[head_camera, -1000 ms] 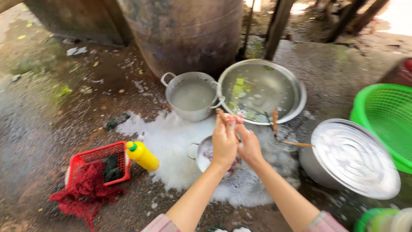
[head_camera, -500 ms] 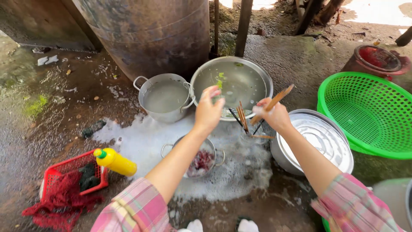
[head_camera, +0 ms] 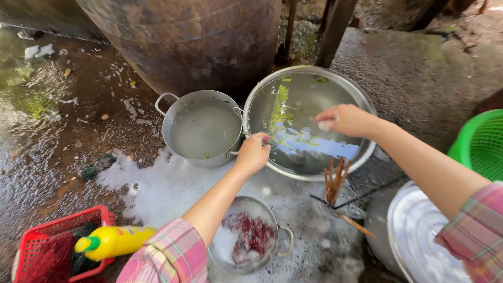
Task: The person washes a piece of raw meat in a small pot with water and then cleans several metal spoons and a pot using liquid dish soap and a mesh scrubber on the ground. They rinse the items by pouring water from basins.
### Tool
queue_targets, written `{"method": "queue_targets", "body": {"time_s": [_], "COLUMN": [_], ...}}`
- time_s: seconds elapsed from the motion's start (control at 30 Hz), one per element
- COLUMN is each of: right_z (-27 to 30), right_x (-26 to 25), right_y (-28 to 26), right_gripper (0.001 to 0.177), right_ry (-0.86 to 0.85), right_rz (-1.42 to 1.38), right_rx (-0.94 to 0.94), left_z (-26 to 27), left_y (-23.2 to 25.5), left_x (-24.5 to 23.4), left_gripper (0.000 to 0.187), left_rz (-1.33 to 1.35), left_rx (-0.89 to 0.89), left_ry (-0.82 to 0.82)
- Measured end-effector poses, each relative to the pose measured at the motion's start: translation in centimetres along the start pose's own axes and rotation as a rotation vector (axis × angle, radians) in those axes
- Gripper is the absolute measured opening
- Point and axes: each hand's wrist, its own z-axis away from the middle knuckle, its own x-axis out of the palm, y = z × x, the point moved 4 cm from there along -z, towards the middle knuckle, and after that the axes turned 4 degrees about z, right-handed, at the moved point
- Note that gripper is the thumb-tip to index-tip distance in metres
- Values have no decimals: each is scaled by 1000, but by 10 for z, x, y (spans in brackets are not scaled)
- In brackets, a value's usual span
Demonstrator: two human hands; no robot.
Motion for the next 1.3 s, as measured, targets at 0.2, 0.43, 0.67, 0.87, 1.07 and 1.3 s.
{"method": "queue_targets", "body": {"time_s": [0.2,0.43,0.67,0.87,1.07,1.3], "right_z": [-60,-101,-88,-66,-77,-63], "right_x": [137,226,231,180,201,157], "right_y": [106,141,73,34,12,2], "right_gripper": [58,40,31,35,30,27], "right_ry": [-520,-510,-505,-499,-522,-783], "right_rz": [202,-133,-22,9,270,592], "right_rx": [-86,41,123,148,-33,-213], "left_z": [-32,-36,-52,-54,-65,-77], "left_y": [-17,-18,-20,-37,-55,-58], "left_x": [12,26,67,111,129,134], "left_gripper": [30,30,34,25,30,33], "left_rz": [-131,-16,-338,-829,-990,-904], "left_rx": [91,136,355,299,279,142], "left_ry": [-146,-128,-332,-667,-638,-637]}}
